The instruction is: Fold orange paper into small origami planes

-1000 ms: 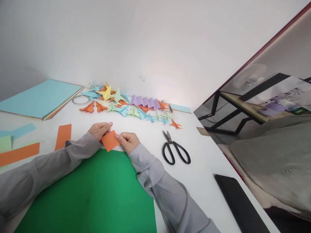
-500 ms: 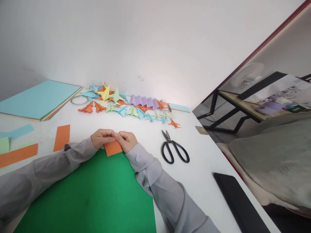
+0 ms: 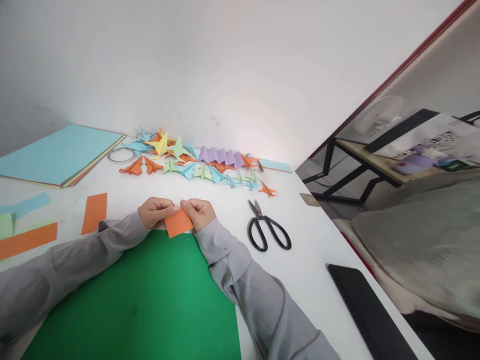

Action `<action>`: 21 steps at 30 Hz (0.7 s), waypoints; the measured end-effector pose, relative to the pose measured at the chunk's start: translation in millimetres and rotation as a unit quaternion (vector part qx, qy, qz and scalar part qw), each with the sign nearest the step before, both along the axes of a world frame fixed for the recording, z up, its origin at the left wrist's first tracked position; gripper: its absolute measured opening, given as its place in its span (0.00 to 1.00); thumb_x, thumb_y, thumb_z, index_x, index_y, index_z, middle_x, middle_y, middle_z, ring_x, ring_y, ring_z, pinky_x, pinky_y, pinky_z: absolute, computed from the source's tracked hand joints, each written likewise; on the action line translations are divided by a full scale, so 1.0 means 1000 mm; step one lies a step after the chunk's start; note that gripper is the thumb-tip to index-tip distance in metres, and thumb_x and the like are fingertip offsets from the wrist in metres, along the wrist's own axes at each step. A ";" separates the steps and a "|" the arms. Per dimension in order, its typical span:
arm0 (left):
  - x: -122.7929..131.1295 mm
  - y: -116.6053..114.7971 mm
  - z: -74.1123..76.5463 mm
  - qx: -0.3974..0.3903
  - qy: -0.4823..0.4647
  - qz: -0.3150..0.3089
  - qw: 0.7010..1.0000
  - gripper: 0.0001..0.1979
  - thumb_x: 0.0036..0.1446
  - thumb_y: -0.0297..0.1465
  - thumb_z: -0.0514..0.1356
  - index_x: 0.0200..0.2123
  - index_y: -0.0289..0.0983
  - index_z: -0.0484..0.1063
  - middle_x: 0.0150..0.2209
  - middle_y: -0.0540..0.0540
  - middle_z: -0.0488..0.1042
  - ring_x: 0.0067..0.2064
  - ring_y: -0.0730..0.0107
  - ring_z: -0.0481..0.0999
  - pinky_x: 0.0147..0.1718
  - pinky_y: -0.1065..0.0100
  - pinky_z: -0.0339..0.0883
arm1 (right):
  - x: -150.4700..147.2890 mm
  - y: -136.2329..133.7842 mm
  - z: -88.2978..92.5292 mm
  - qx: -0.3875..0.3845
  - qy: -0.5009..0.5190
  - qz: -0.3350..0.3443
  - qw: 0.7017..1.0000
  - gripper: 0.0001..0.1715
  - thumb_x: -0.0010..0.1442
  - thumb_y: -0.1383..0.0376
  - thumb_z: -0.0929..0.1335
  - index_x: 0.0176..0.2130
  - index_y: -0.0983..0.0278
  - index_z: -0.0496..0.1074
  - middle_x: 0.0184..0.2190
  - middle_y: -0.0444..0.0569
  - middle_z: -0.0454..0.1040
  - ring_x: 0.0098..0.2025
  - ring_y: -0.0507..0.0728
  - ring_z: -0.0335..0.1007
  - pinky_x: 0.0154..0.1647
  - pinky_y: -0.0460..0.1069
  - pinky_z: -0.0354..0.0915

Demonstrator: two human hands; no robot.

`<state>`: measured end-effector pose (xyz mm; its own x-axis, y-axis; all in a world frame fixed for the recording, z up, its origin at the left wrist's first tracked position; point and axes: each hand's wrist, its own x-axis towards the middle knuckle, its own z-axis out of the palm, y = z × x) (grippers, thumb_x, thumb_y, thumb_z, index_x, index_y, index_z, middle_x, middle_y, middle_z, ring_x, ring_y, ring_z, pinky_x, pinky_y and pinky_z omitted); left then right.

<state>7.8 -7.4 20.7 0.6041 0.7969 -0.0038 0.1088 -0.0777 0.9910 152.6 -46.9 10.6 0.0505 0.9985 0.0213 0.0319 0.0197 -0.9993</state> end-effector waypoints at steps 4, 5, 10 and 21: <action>-0.001 -0.002 0.002 0.053 0.005 0.018 0.998 0.26 0.44 0.43 0.60 0.10 0.35 0.51 0.12 0.57 0.45 0.17 0.84 0.45 0.17 0.73 0.38 | -0.001 0.002 -0.001 0.012 0.010 -0.005 1.000 0.26 0.46 0.47 0.67 0.15 0.64 0.59 0.11 0.37 0.54 0.15 0.45 0.47 0.14 0.44 0.43; 0.000 -0.002 0.002 0.058 0.008 0.024 0.998 0.26 0.44 0.43 0.60 0.10 0.35 0.50 0.13 0.57 0.44 0.17 0.84 0.45 0.17 0.73 0.37 | -0.001 0.002 -0.002 0.013 0.012 -0.006 1.000 0.26 0.46 0.47 0.67 0.15 0.64 0.60 0.11 0.37 0.54 0.15 0.45 0.47 0.14 0.44 0.43; 0.000 0.001 -0.001 0.040 -0.006 0.041 0.998 0.27 0.42 0.45 0.61 0.09 0.35 0.50 0.11 0.57 0.46 0.15 0.84 0.46 0.15 0.73 0.38 | 0.001 0.004 -0.006 0.017 0.031 -0.013 0.999 0.27 0.45 0.47 0.67 0.15 0.65 0.59 0.11 0.37 0.54 0.15 0.45 0.47 0.15 0.44 0.43; 0.002 0.001 -0.002 -0.090 -0.061 0.042 0.993 0.21 0.32 0.44 0.67 0.17 0.33 0.64 0.11 0.55 0.62 0.13 0.81 0.60 0.11 0.77 0.52 | -0.001 -0.002 -0.001 -0.016 0.028 0.039 0.999 0.27 0.46 0.45 0.66 0.18 0.65 0.62 0.11 0.38 0.58 0.13 0.45 0.50 0.13 0.43 0.45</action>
<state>10.0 -6.9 19.1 0.5406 0.8373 -0.0815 -0.0141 0.1058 0.9943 151.8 -48.7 9.2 -0.0267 0.9996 -0.0107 -0.0241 -0.0114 -0.9996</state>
